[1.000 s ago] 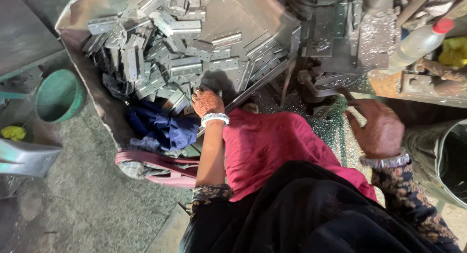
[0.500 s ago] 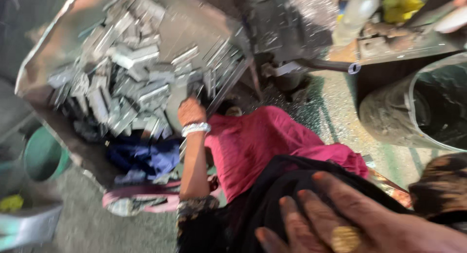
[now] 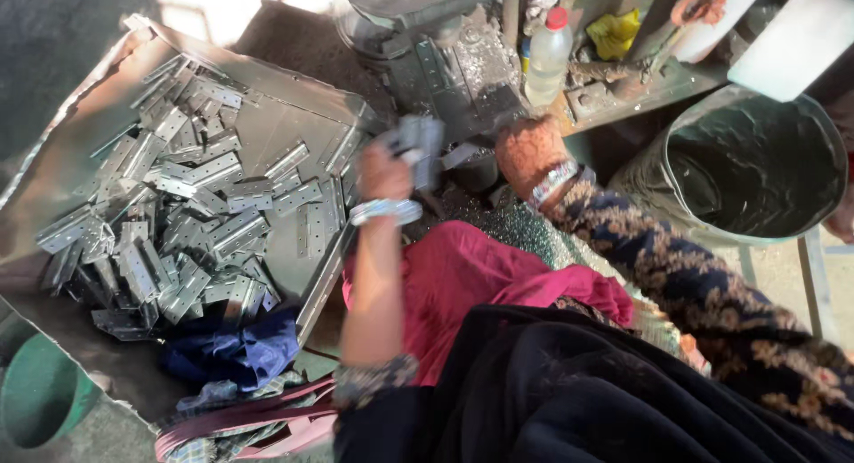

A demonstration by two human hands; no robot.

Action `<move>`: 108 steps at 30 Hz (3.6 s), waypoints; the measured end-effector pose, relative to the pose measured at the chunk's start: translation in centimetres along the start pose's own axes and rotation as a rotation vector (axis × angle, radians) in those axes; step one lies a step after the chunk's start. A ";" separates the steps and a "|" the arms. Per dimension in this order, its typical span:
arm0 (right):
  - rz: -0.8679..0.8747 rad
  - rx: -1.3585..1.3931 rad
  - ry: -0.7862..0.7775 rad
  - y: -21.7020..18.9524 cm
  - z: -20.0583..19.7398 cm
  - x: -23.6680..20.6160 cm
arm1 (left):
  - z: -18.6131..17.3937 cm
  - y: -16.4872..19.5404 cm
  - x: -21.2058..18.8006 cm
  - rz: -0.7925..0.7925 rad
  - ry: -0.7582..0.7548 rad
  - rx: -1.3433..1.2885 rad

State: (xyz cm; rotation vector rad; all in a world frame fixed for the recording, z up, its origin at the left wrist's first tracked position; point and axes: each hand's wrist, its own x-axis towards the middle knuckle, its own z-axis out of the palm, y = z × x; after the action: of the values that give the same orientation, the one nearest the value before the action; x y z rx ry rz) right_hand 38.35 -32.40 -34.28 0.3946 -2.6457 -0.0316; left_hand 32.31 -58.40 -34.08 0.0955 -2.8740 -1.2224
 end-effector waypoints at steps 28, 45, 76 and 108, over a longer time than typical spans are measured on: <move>0.420 0.391 -0.815 0.4 6.1 -6.7 | 10.2 6.8 1.2 0.315 0.209 0.902; 0.508 0.489 -0.857 0.8 7.5 -7.7 | 11.4 5.0 4.5 0.209 0.074 0.834; 0.474 0.494 -0.802 1.8 10.0 -8.5 | 9.0 7.8 6.4 0.117 -0.149 0.924; 0.210 0.185 -0.590 -1.9 2.6 -5.7 | 9.1 5.0 -1.6 0.316 0.096 0.678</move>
State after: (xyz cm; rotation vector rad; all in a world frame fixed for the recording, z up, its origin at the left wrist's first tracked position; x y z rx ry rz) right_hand 42.57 -32.75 -39.31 0.1787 -3.2748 0.1937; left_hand 33.34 -48.34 -36.78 -0.2734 -2.9215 -0.1675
